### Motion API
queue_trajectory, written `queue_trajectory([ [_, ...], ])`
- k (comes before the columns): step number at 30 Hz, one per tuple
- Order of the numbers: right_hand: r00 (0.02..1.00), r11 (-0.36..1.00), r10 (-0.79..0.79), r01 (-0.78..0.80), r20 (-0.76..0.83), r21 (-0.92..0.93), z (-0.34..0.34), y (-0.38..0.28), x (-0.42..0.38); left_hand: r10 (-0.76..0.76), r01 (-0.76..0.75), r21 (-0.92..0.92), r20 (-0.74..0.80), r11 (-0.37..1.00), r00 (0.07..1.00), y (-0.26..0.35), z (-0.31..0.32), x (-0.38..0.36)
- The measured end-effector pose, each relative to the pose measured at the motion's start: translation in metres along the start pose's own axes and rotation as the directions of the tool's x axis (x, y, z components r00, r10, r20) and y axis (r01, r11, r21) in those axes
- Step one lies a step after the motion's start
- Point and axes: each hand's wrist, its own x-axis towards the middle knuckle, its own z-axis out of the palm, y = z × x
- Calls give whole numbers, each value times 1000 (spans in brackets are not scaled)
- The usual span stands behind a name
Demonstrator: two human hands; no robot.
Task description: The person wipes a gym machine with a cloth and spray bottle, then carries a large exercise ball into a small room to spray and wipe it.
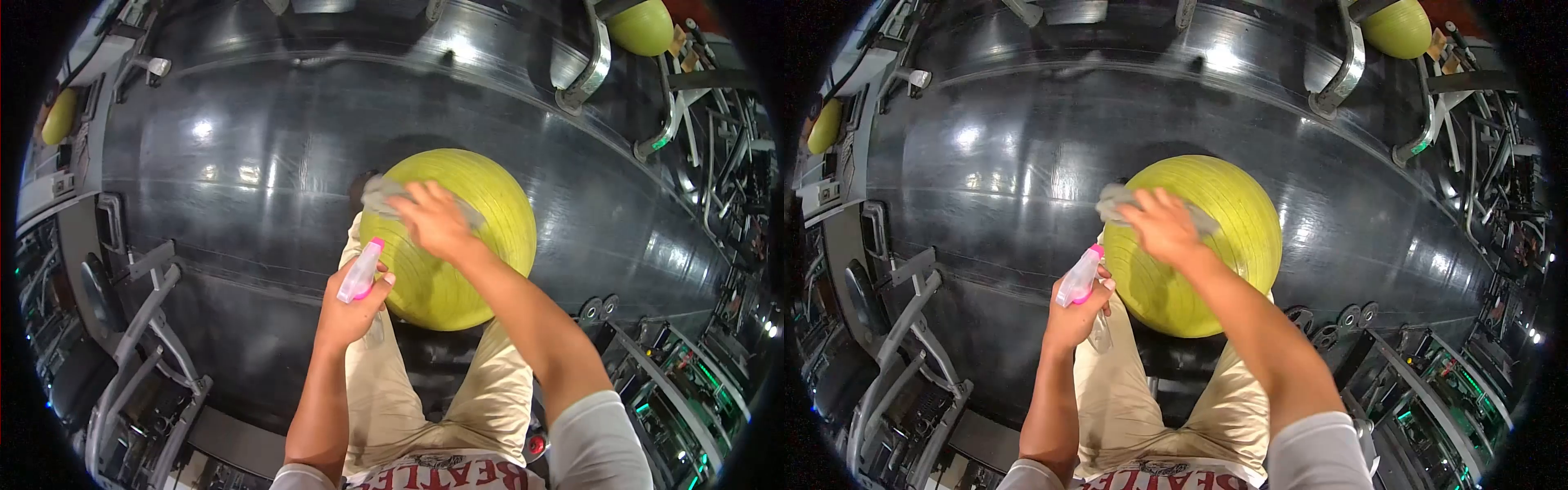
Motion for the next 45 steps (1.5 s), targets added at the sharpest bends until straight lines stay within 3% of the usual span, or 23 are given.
queue_trajectory([
  [4,951,980,42,20,305,-198,60,-8,51,2,-4,103,17,995,1000,23,6,0],
  [7,934,961,194,-118,301,-251,56,17,59,17,-19,151,15,988,1000,22,0,0],
  [9,905,899,382,-318,186,-302,38,57,61,11,-11,170,-1,985,1000,11,-4,-1],
  [12,744,747,657,-620,124,-238,-15,126,47,-42,43,152,-9,987,999,-5,-1,-3],
  [15,468,491,864,-865,183,-108,-56,170,8,-65,65,117,-7,991,998,-11,9,-6],
  [17,573,574,818,-819,58,2,-24,223,-52,-78,78,79,0,994,997,-10,18,-7],
  [19,619,620,784,-781,-38,75,-18,208,-96,-65,63,91,28,994,997,-10,26,-4],
  [21,676,722,692,-647,-253,245,-6,178,-147,-54,50,88,49,995,997,-9,33,-2],
  [24,577,564,806,-684,-130,462,6,102,-213,-35,30,67,79,997,996,0,45,2],
  [25,624,690,723,-633,-296,351,23,77,-231,-28,22,64,89,998,996,2,48,3],
  [27,523,552,829,-703,-201,448,70,31,-273,-16,9,64,103,998,995,3,54,2],
  [29,521,483,839,-845,154,229,78,-11,-295,-5,-3,67,126,998,992,5,58,-3],
  [32,514,457,821,-852,246,256,47,-23,-283,-1,-14,91,164,996,986,6,58,-11],
  [33,586,501,774,-799,241,332,18,-16,-269,-2,-16,100,173,995,985,6,56,-15],
  [35,675,615,726,-724,133,313,-52,-2,-230,9,-25,76,208,997,978,2,51,-19],
  [36,730,648,683,-595,-17,476,-65,20,-215,18,-33,63,224,998,974,0,49,-19],
  [37,709,627,703,-584,-52,516,-88,36,-188,16,-32,66,224,997,974,-1,48,-20],
  [39,742,756,624,-492,-247,432,-104,82,-136,8,-25,76,220,997,976,-3,45,-21],
  [41,775,824,566,-522,-283,219,-97,135,-92,19,-35,75,208,997,978,1,45,-21],
  [43,768,777,629,-621,-119,99,-86,163,-58,19,-33,67,195,997,981,5,45,-23],
  [45,732,723,681,-666,-24,182,-55,165,-49,18,-29,55,186,998,982,10,44,-22],
])
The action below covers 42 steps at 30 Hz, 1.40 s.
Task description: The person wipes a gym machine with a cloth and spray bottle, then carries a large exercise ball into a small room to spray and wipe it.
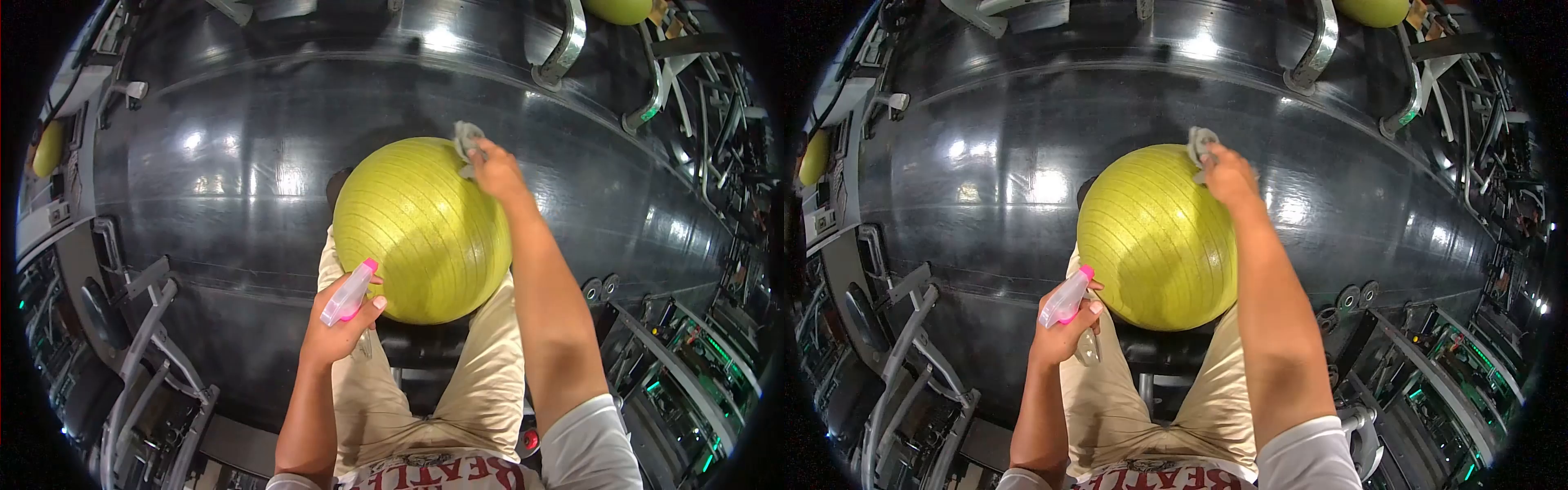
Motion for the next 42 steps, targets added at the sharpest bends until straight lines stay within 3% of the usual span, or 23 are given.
queue_trajectory([
  [1,998,999,36,-38,44,38,14,-8,-1,-4,4,22,6,1000,1000,1,-2,1],
  [3,993,993,-78,69,-87,-99,45,-20,-47,-9,8,58,16,998,1000,2,-5,4],
  [5,972,989,-136,120,-192,-92,60,-19,-94,10,-12,59,24,998,1000,1,-8,8],
  [7,994,999,-33,37,-100,31,53,-22,-151,-2,0,55,27,998,1000,1,-9,9],
  [9,992,987,-75,89,-106,136,72,0,-213,-37,35,55,33,998,999,7,-5,7],
  [11,999,995,-3,7,-44,97,104,25,-275,-4,-2,128,44,992,999,7,0,6],
  [13,990,977,-26,-5,140,215,128,44,-324,12,-26,207,66,978,998,12,9,6],
  [15,938,975,-13,-65,346,214,125,41,-338,-11,-16,289,89,957,996,18,25,1],
  [16,895,973,-6,-98,446,210,122,40,-342,61,-92,335,102,938,993,15,33,-1],
  [19,961,842,54,-191,272,505,78,42,-311,45,-110,391,172,914,984,5,50,-3],
  [23,988,890,151,-144,19,433,-42,52,-235,74,-157,442,198,883,977,-18,82,1],
  [25,947,830,320,-278,-5,484,-86,69,-205,90,-180,489,201,853,975,-26,97,6],
  [27,932,737,363,-288,2,611,-113,88,-184,131,-234,556,219,798,967,-42,107,14],
  [30,939,923,300,-242,-167,301,-137,104,-163,95,-203,573,213,794,972,-31,116,21],
  [31,943,929,284,-225,-174,295,-140,105,-157,73,-188,578,217,794,973,-28,117,22],
  [33,950,937,253,-193,-184,290,-140,102,-145,74,-208,580,247,788,966,-30,119,22],
  [35,954,902,250,-167,-168,397,-133,99,-126,57,-211,590,269,780,961,-30,119,20],
  [39,930,802,342,-214,-135,558,-68,109,-88,34,-209,610,286,765,958,-28,111,12],
  [42,923,893,327,-231,-205,386,19,102,-109,2,-127,554,222,823,975,-26,99,7],
])
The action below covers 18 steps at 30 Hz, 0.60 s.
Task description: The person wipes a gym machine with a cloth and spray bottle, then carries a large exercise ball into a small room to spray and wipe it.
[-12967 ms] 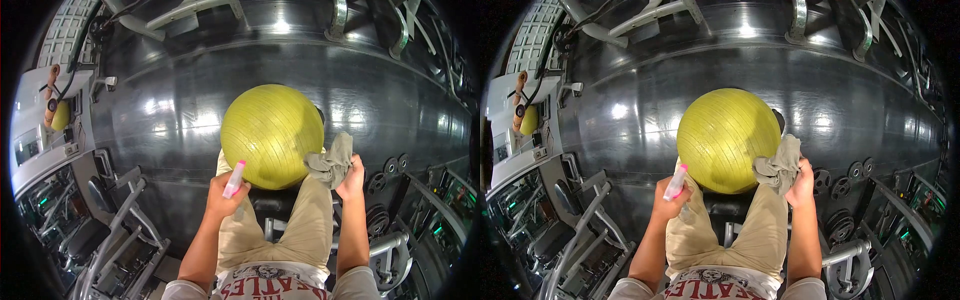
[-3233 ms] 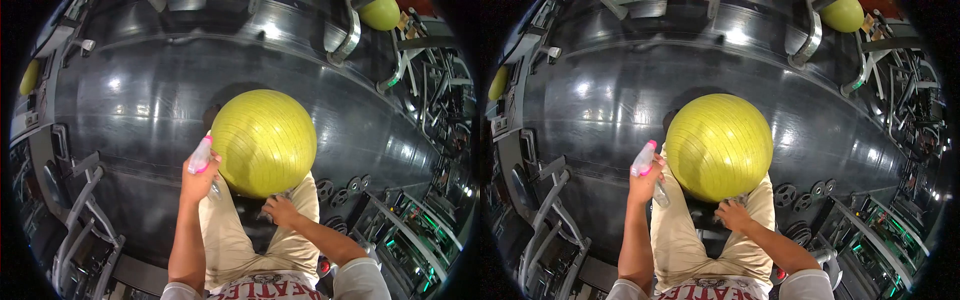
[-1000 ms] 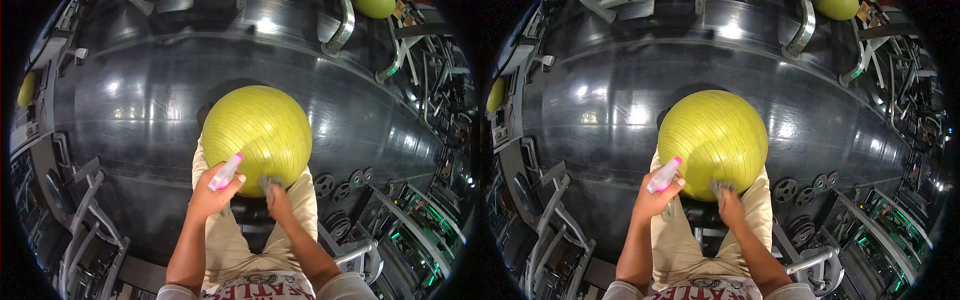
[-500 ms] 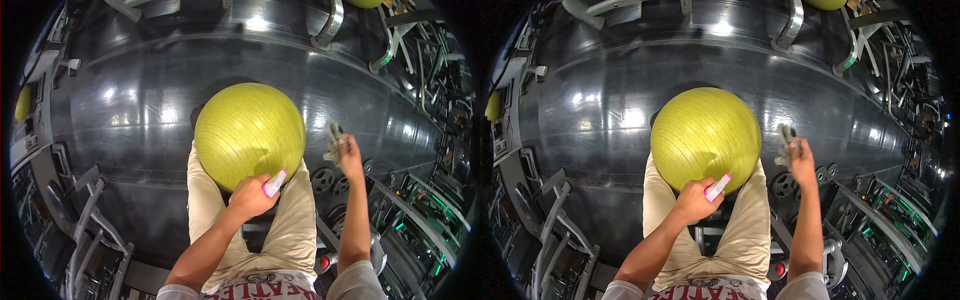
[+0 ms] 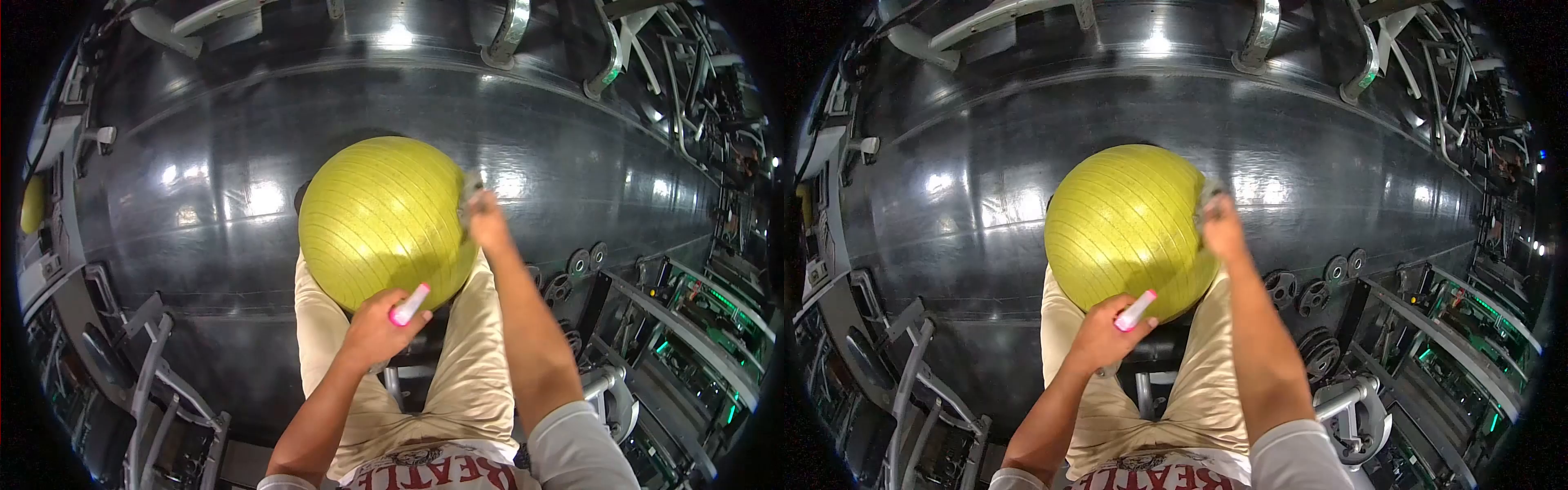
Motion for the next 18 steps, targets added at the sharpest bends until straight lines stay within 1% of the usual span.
queue_trajectory([
  [1,999,1000,-21,21,-31,-17,21,0,-32,-40,39,-50,-11,998,999,-4,-6,-3],
  [2,981,994,-111,110,-157,-15,34,4,-60,-45,46,-63,7,997,999,-20,-10,-4],
  [3,940,979,-200,202,-276,-23,45,7,-89,-102,99,-122,-17,988,995,-23,-18,-5],
  [5,961,994,-67,88,-267,66,61,15,-156,-216,198,-236,-56,952,975,-26,-35,-7],
  [6,975,999,-19,30,-221,43,70,23,-187,-246,212,-309,-75,927,966,-30,-41,-7],
  [7,984,1000,26,-24,-176,15,78,32,-214,-251,210,-325,-91,922,964,-29,-48,-5],
  [8,983,982,178,-175,-40,77,85,36,-238,-257,208,-342,-104,916,961,-24,-55,-5],
  [9,943,937,316,-327,102,119,92,38,-255,-260,204,-357,-115,911,959,-20,-61,-5],
  [10,913,910,385,-400,136,108,99,43,-263,-273,219,-348,-112,912,956,-18,-65,-4],
  [12,835,843,510,-533,206,77,111,52,-265,-244,190,-354,-114,916,963,-15,-69,-5],
  [15,783,751,533,-612,322,248,77,33,-247,-238,186,-336,-122,923,964,-12,-72,-10],
  [16,667,647,557,-722,494,246,63,44,-234,-237,183,-332,-130,925,963,-11,-72,-10],
  [18,747,768,442,-601,496,222,-6,-14,-195,-108,55,-207,-254,977,961,-42,-61,-4],
])
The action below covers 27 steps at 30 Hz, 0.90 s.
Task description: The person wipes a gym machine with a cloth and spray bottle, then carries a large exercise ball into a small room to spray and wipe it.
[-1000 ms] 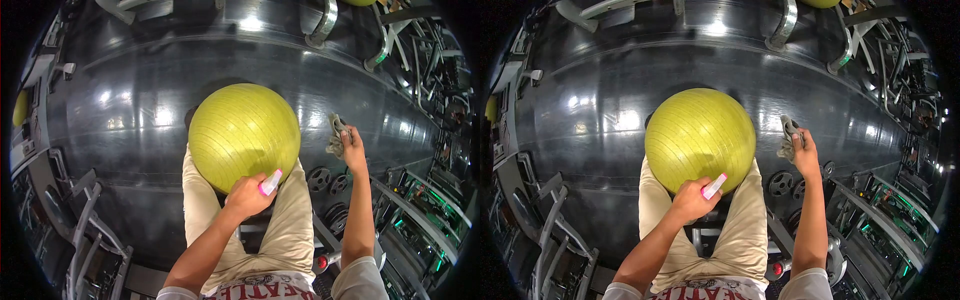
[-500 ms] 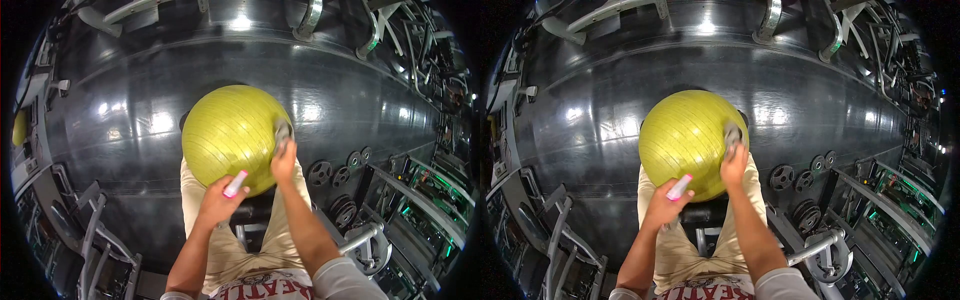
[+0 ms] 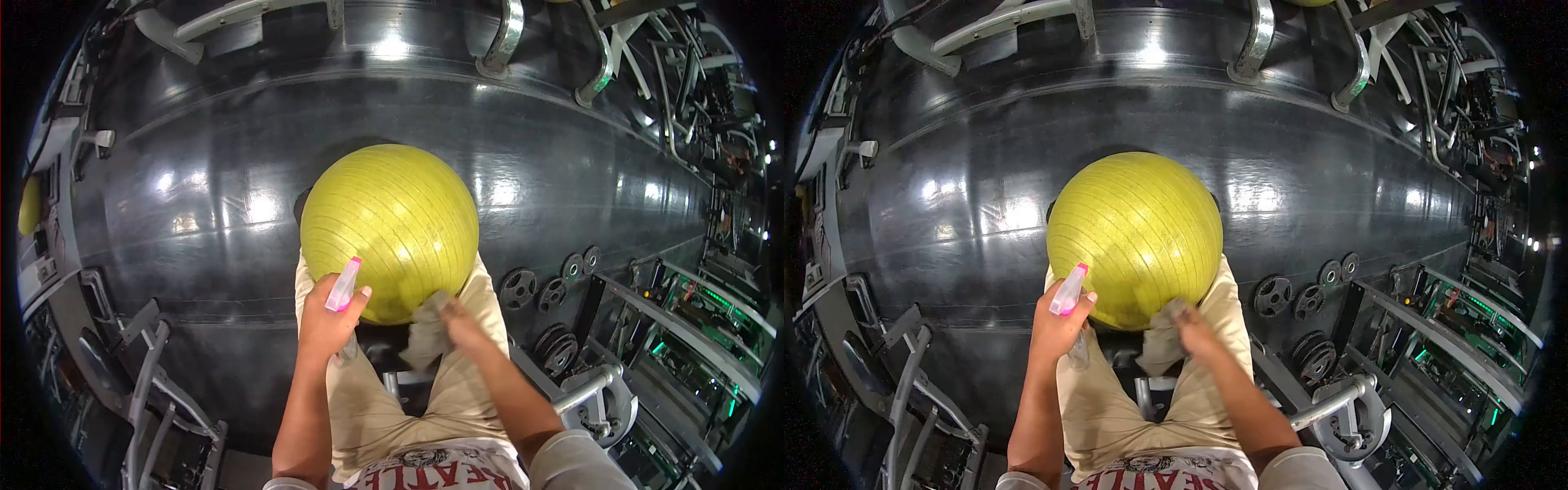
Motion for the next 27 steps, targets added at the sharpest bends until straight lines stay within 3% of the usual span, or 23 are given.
queue_trajectory([
  [1,979,965,-199,188,-44,-185,-29,-11,16,76,-74,54,-46,996,996,-12,2,2],
  [2,919,863,-392,350,-45,-365,-53,-20,36,-37,37,-6,-42,999,998,-2,2,0],
  [3,883,888,-458,449,-103,-99,-64,-35,58,-151,149,-62,-29,987,988,16,2,-2],
  [5,757,824,-564,492,-329,-281,-65,-96,72,-249,250,-30,18,968,968,20,3,-4],
  [7,855,927,-374,360,-360,-108,-49,-149,106,-225,219,108,47,970,973,1,8,1],
  [9,834,901,-419,335,-359,-275,-22,-123,145,-191,174,207,66,963,979,-16,14,6],
  [10,590,675,-735,586,-336,-448,-3,-95,150,-166,147,258,55,955,985,-16,17,7],
  [12,481,581,-808,546,-342,-604,31,-71,102,-139,127,277,24,952,990,-35,22,12],
  [15,526,529,-829,627,-189,-572,60,7,44,-166,161,214,5,963,986,-58,24,18],
  [17,643,554,-765,654,-6,-515,73,84,24,-163,156,226,11,962,987,-66,24,19],
  [18,814,680,-573,534,90,-503,79,130,24,-146,139,238,13,961,989,-66,23,20],
  [19,919,741,-331,394,214,-544,82,164,18,-129,122,250,14,961,992,-66,22,21],
  [21,962,710,-78,237,260,-663,90,152,16,-146,134,239,33,962,989,-54,20,18],
  [24,895,788,-343,440,286,-432,85,85,18,-198,179,213,72,961,977,-37,17,12],
  [25,905,810,-313,413,288,-417,76,47,13,-173,155,219,65,963,983,-37,18,15],
  [27,797,684,-556,601,238,-414,51,-9,7,-124,109,243,48,964,991,-38,21,20],
])
